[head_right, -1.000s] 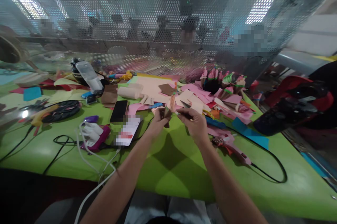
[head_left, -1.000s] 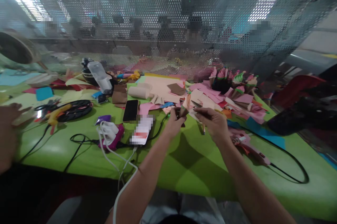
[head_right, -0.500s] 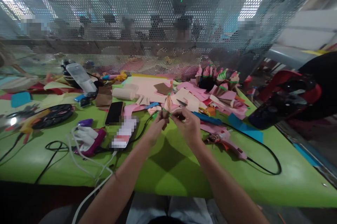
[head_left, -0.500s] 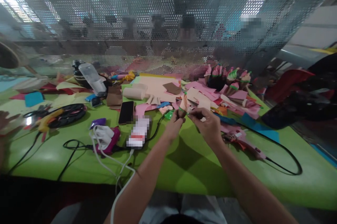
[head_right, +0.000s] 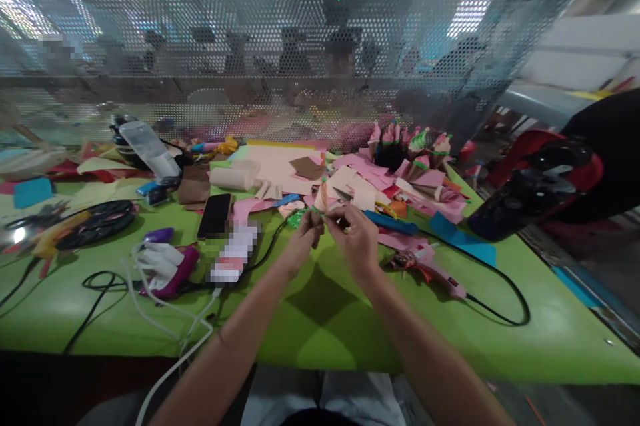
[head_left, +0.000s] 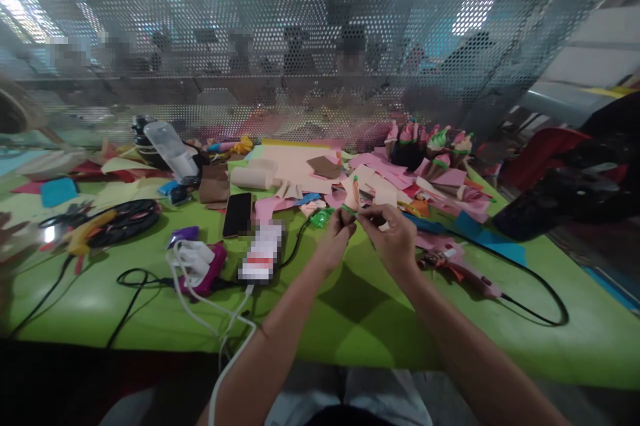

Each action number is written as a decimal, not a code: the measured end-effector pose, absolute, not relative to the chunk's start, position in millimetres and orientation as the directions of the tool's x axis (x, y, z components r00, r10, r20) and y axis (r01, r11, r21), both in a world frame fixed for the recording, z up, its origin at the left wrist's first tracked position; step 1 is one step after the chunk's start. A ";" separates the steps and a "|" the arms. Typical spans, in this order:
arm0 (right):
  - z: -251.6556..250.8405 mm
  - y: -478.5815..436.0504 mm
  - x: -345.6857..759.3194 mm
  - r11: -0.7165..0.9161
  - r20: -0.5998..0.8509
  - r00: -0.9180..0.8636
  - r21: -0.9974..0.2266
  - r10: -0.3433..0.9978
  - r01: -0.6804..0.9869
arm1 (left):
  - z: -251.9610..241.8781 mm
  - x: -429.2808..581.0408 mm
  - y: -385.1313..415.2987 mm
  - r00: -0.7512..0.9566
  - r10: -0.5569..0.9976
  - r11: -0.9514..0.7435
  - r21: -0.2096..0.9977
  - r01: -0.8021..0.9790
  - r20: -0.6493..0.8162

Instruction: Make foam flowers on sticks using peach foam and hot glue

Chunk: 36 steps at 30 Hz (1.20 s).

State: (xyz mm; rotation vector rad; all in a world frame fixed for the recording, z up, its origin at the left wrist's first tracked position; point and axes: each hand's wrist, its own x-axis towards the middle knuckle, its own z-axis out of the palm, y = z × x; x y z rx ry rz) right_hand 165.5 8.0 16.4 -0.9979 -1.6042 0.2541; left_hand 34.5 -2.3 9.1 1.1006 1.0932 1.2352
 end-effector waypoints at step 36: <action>23.8 6.2 166.3 0.662 0.676 -0.096 -0.667 0.731 0.341 | 14.5 33.8 -7.7 0.101 0.990 0.134 0.913 -0.384 -0.103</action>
